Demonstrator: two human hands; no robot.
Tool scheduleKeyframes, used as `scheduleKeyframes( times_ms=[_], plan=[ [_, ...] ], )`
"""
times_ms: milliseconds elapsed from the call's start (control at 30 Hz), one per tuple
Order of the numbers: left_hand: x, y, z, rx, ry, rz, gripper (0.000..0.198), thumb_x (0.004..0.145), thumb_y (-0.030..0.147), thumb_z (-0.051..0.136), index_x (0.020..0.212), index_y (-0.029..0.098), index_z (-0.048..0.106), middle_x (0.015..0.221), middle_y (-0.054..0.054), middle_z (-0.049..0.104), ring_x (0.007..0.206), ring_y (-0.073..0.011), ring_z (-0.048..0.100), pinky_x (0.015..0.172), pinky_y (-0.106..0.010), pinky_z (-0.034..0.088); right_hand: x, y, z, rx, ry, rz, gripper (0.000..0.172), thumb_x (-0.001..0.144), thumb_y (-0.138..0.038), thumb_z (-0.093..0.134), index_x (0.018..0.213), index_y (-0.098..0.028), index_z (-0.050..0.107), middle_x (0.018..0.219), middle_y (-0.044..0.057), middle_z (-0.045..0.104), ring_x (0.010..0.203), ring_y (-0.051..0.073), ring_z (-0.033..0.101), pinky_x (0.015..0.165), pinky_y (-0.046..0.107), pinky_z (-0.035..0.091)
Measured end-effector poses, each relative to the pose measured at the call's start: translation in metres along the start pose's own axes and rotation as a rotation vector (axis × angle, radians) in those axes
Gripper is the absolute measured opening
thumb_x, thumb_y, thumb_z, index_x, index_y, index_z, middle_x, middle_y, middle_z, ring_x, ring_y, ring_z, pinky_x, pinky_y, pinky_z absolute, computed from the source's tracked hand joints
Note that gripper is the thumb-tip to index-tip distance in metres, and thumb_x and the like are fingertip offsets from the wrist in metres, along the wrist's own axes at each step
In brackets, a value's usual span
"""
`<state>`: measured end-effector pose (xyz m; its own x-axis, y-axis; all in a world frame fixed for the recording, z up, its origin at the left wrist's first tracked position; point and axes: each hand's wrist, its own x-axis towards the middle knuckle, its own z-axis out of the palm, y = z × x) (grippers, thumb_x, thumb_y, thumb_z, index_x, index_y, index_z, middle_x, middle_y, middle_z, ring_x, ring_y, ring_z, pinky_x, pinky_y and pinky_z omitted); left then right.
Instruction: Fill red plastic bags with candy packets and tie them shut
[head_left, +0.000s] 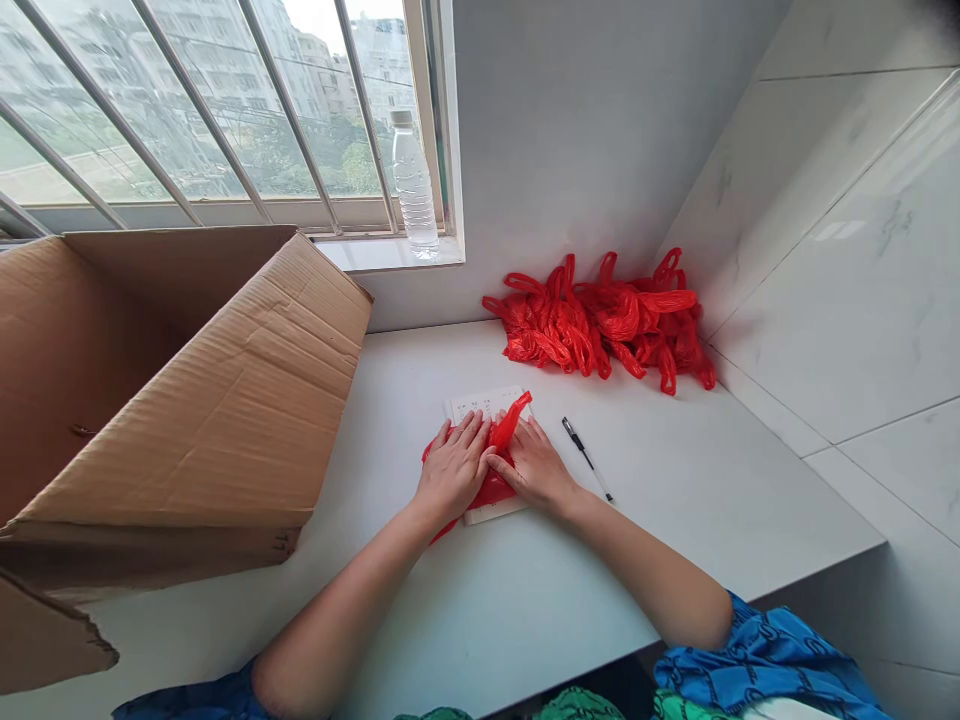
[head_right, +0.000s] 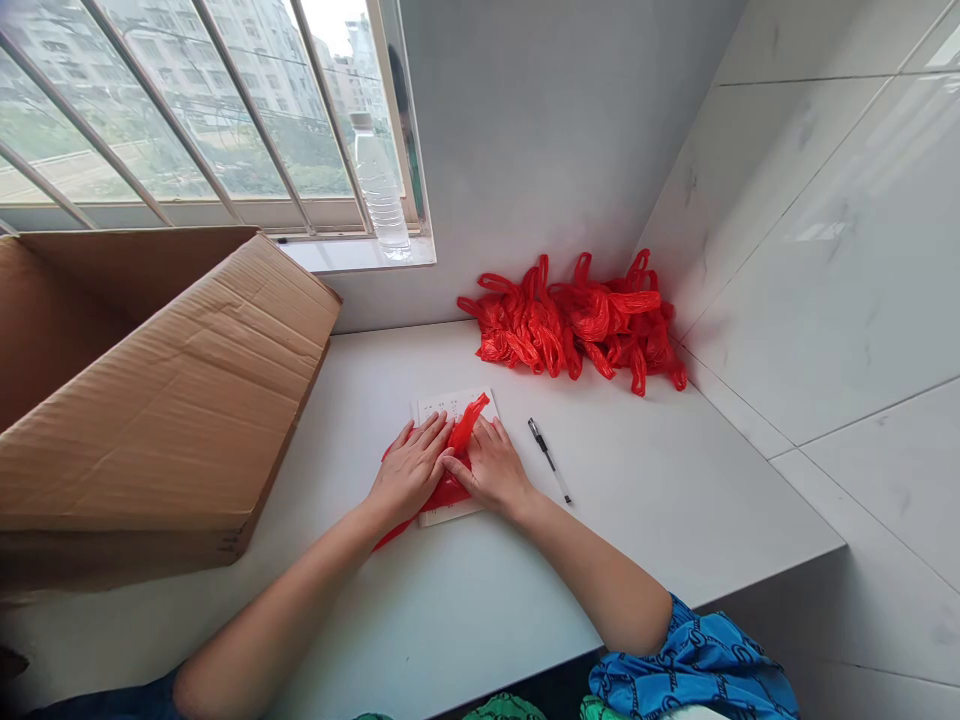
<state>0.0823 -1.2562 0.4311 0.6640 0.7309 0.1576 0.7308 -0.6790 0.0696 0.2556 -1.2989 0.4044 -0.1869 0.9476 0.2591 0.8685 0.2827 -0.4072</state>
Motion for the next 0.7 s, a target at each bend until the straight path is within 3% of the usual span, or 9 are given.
scheduleKeyframes(
  times_ms=[533,700],
  plan=[
    [0.0011,0.001,0.0019,-0.051,-0.006,-0.008,0.051,0.103,0.033,0.027,0.149,0.017,0.042,0.155,-0.008,0.038,0.146,-0.0249,0.032,0.122,-0.05,0.023,0.0005,0.0007,0.002,0.019,0.008,-0.006,0.07,0.1,-0.059,0.028,0.153,-0.014,0.031,0.153,0.014,0.041,0.147,0.027,0.028,0.122,0.052,0.017],
    [0.0023,-0.0059,0.0026,-0.233,-0.006,-0.039,0.05,0.103,0.035,0.03,0.149,0.019,0.041,0.155,-0.007,0.039,0.147,-0.0231,0.032,0.123,-0.049,0.022,0.0008,-0.0007,-0.0004,0.054,-0.002,0.014,0.072,0.1,-0.061,0.027,0.154,-0.015,0.03,0.154,0.015,0.041,0.147,0.028,0.028,0.122,0.052,0.017]
  ],
)
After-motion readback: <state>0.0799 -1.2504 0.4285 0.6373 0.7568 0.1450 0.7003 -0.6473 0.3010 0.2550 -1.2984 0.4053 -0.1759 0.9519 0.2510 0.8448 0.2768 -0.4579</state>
